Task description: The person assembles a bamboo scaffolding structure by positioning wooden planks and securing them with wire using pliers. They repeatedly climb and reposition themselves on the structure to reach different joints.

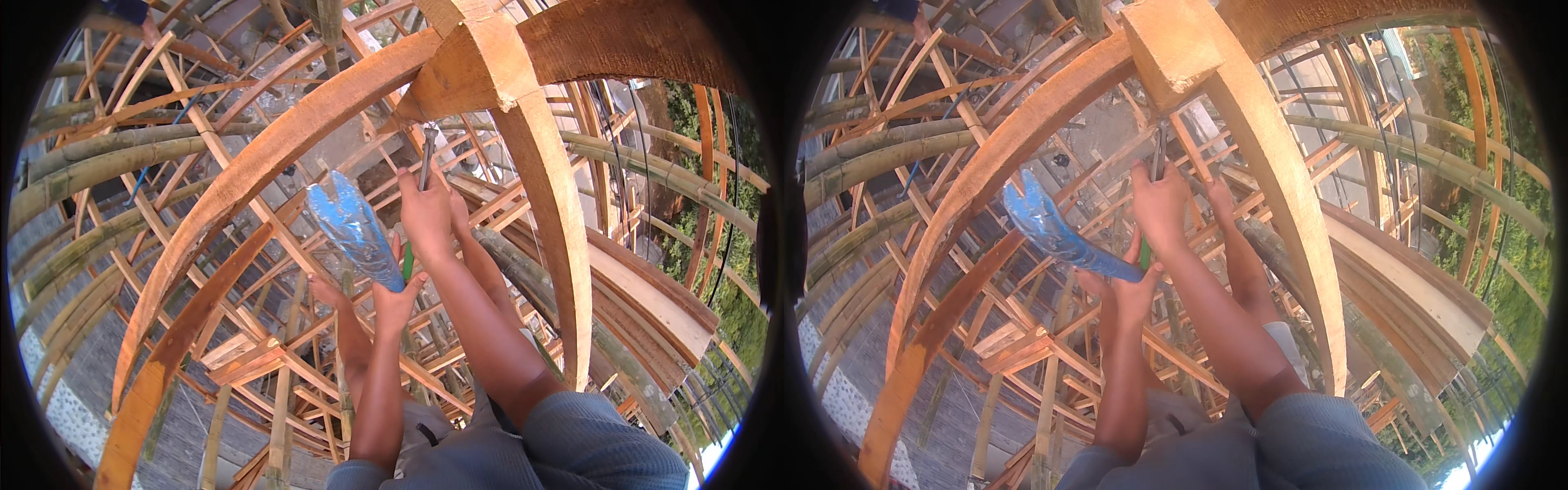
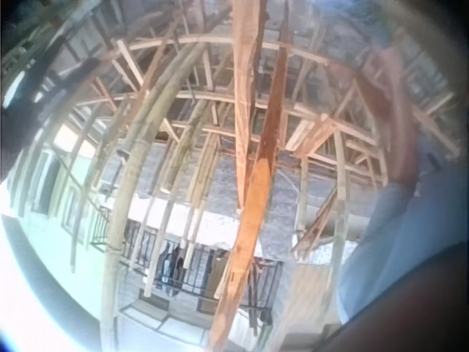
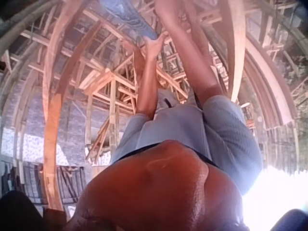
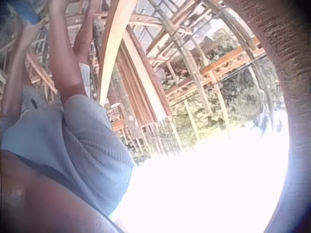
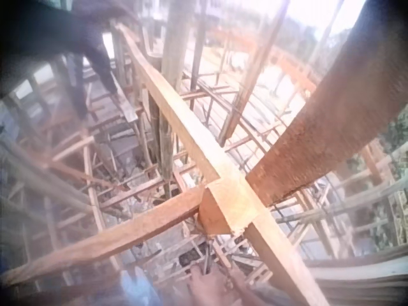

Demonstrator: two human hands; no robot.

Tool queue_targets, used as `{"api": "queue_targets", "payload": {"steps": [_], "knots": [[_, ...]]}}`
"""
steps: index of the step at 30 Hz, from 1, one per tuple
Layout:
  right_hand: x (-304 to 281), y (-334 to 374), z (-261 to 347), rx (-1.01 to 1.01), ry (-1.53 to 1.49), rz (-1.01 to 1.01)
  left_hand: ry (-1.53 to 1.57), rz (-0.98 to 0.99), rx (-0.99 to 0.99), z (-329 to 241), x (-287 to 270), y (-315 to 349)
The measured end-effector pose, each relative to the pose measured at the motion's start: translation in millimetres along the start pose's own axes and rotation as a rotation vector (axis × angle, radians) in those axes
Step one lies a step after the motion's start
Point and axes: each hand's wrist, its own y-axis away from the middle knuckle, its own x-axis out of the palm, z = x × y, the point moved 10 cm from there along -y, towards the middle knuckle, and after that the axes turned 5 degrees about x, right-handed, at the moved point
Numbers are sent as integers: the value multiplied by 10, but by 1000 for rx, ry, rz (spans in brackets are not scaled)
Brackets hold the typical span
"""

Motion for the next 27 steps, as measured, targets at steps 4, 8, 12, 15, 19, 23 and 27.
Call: {"api": "queue_targets", "payload": {"steps": [4,8,12,15,19,23,27], "knots": [[-133,55,87,-58,220,-74,-180,114,-118,149,28,-59],[-195,31,105,-96,329,10,-234,305,14,-67,160,-147],[59,-12,-122,180,-590,583,-139,325,-114,-83,95,-134],[438,263,-62,242,-930,1242,-235,385,-123,5,42,-142],[563,396,-213,270,-1133,1453,15,285,-244,285,-80,-131],[343,125,-615,248,-578,708,229,80,-228,400,-174,-37],[-138,165,-295,9,49,79,140,36,-49,336,-161,5]]}}
